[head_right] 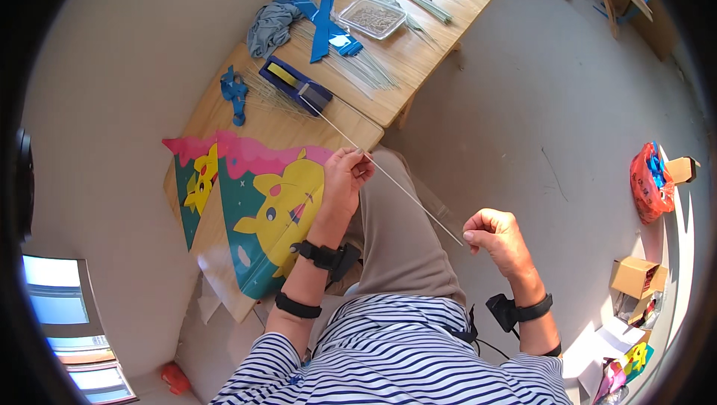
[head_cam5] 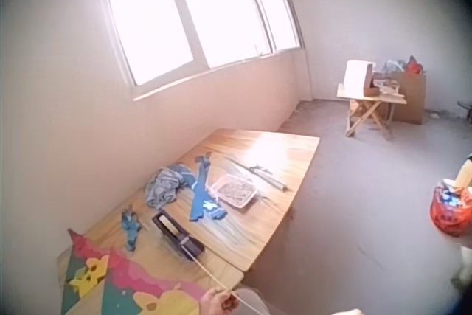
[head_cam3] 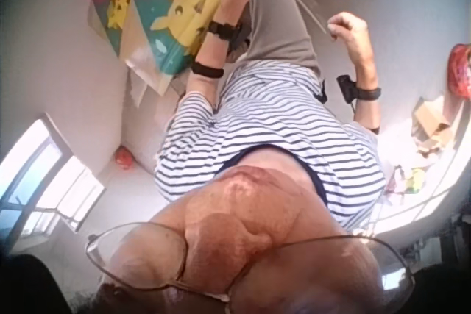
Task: The recorder is assembling a Pikachu-themed kite by applying adhesive tape and attaching support strings to the plastic body.
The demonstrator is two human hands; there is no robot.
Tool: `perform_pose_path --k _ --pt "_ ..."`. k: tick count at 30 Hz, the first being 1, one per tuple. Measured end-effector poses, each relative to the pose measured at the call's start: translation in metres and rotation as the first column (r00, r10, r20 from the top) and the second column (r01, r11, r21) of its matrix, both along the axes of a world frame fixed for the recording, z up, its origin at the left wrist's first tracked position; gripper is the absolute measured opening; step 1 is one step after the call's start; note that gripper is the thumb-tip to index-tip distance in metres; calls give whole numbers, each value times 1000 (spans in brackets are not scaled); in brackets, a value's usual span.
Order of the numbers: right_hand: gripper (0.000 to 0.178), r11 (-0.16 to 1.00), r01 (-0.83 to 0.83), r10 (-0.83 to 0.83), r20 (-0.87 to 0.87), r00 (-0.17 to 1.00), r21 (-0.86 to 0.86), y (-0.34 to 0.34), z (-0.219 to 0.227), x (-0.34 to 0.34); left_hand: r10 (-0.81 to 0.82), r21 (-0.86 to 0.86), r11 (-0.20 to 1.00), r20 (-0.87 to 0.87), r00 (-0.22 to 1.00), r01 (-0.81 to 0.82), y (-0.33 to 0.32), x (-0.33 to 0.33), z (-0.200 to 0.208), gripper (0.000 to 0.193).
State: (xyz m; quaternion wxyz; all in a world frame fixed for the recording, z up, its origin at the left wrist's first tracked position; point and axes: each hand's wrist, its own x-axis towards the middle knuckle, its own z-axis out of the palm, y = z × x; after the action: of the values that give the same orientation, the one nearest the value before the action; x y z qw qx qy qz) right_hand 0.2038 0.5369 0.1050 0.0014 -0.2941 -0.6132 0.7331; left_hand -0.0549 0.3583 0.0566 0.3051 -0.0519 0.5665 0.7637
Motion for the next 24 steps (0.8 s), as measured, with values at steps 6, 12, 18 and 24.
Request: perform_pose_path --k 6,12,18,24 --pt "2 1000 -3 3 14 1000 10 1 -1 -1 -7 -9 1000 -14 1000 6 -4 -3 -2 2" --pt "2 1000 -3 3 12 1000 3 3 1 -1 -5 3 1000 -35 999 5 -2 -3 -5 4" --pt "2 1000 1 -1 -9 1000 13 4 8 -1 128 48 992 -217 968 -120 -16 -78 -7 8" --pt "2 1000 8 -7 -35 999 27 10 19 3 174 71 984 -245 954 -161 -26 -162 -9 13"
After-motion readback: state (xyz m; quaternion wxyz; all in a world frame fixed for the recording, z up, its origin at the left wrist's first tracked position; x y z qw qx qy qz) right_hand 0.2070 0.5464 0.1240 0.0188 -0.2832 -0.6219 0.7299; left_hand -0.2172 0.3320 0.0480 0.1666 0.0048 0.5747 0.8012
